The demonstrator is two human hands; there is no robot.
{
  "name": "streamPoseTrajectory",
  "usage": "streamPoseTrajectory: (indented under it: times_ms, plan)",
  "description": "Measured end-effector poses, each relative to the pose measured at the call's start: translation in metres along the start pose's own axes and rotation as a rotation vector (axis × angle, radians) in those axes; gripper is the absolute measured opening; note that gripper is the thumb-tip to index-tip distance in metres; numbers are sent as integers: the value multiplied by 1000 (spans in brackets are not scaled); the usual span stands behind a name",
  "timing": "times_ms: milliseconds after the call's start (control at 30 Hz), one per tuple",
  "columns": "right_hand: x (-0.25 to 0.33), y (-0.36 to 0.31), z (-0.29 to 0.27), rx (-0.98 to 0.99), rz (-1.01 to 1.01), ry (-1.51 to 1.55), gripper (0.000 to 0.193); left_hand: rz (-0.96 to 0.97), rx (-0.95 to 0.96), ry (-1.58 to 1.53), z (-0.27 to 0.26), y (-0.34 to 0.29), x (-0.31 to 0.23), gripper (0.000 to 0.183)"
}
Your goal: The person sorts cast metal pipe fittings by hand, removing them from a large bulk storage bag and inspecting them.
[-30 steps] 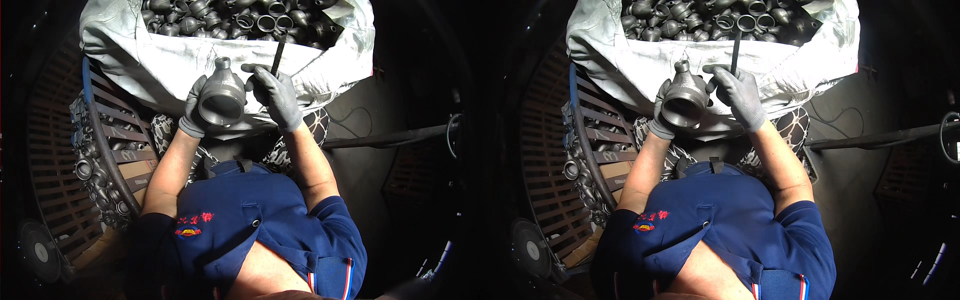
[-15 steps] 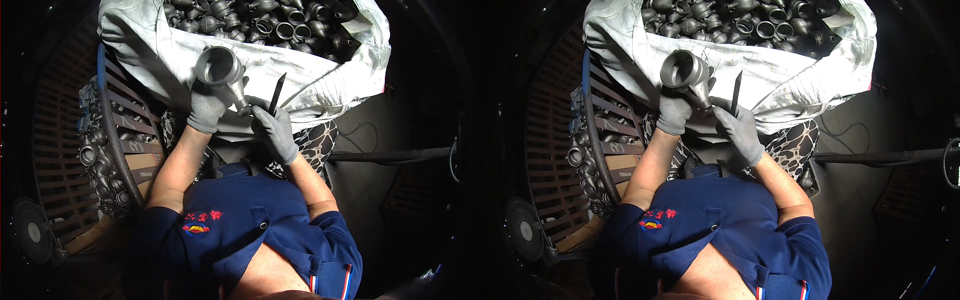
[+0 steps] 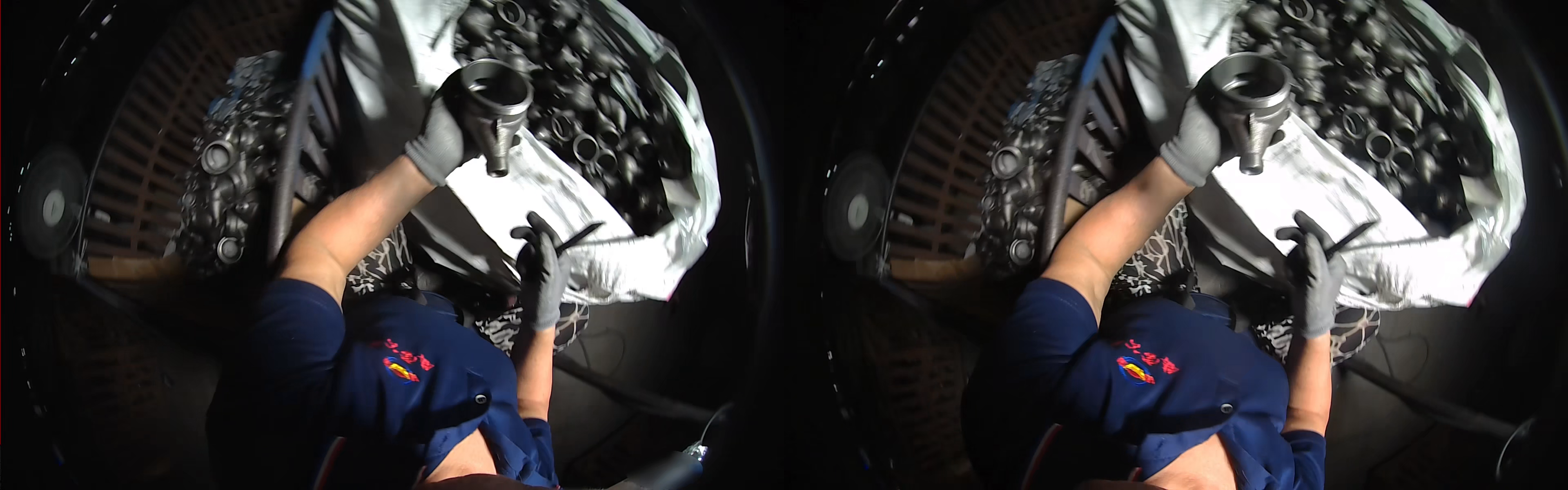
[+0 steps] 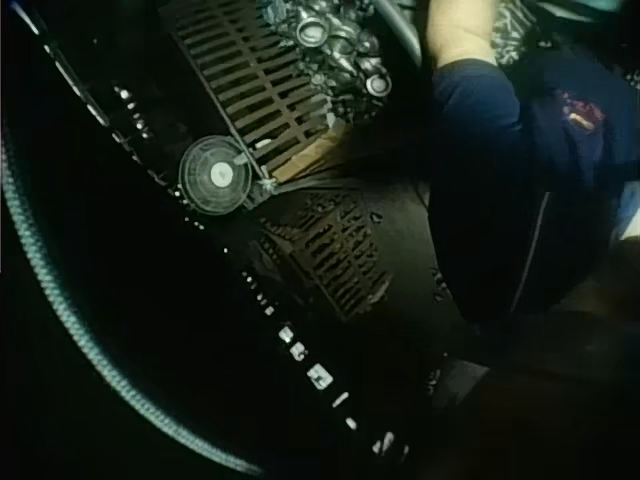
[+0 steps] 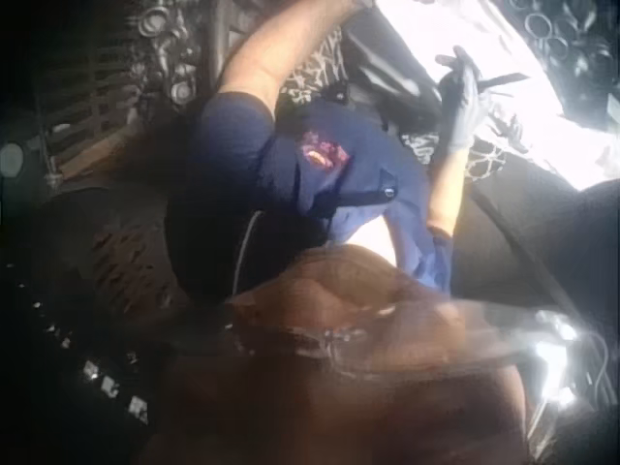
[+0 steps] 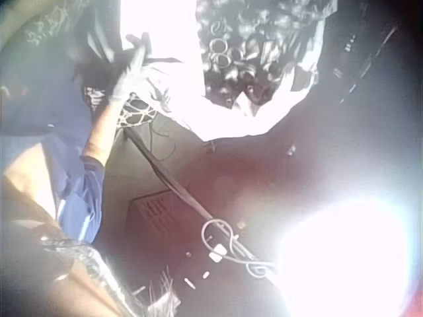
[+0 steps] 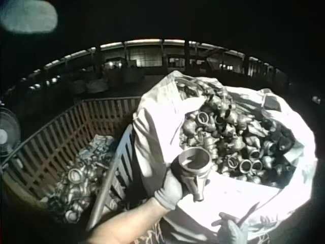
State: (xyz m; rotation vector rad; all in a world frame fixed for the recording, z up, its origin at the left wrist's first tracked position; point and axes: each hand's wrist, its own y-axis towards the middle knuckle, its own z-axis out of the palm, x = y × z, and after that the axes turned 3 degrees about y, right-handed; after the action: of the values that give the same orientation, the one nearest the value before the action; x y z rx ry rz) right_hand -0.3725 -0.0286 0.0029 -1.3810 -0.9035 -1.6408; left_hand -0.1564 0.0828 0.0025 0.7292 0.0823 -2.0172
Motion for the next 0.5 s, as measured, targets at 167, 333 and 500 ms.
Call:
streamPoseTrajectory:
  times_ms: [167, 333, 500]
  plan:
    - [-33, 6, -27, -41, -129, -259, 43, 564, -161, 458, -29, 54, -146, 43]
    - [-55, 20, -48, -61, -68, -250, 41, 587, -353, 349, -95, 8, -300, 38]
    - [-67, 22, -70, -115, -17, -265, 35, 532, -781, 352, -195, -76, -360, 45]
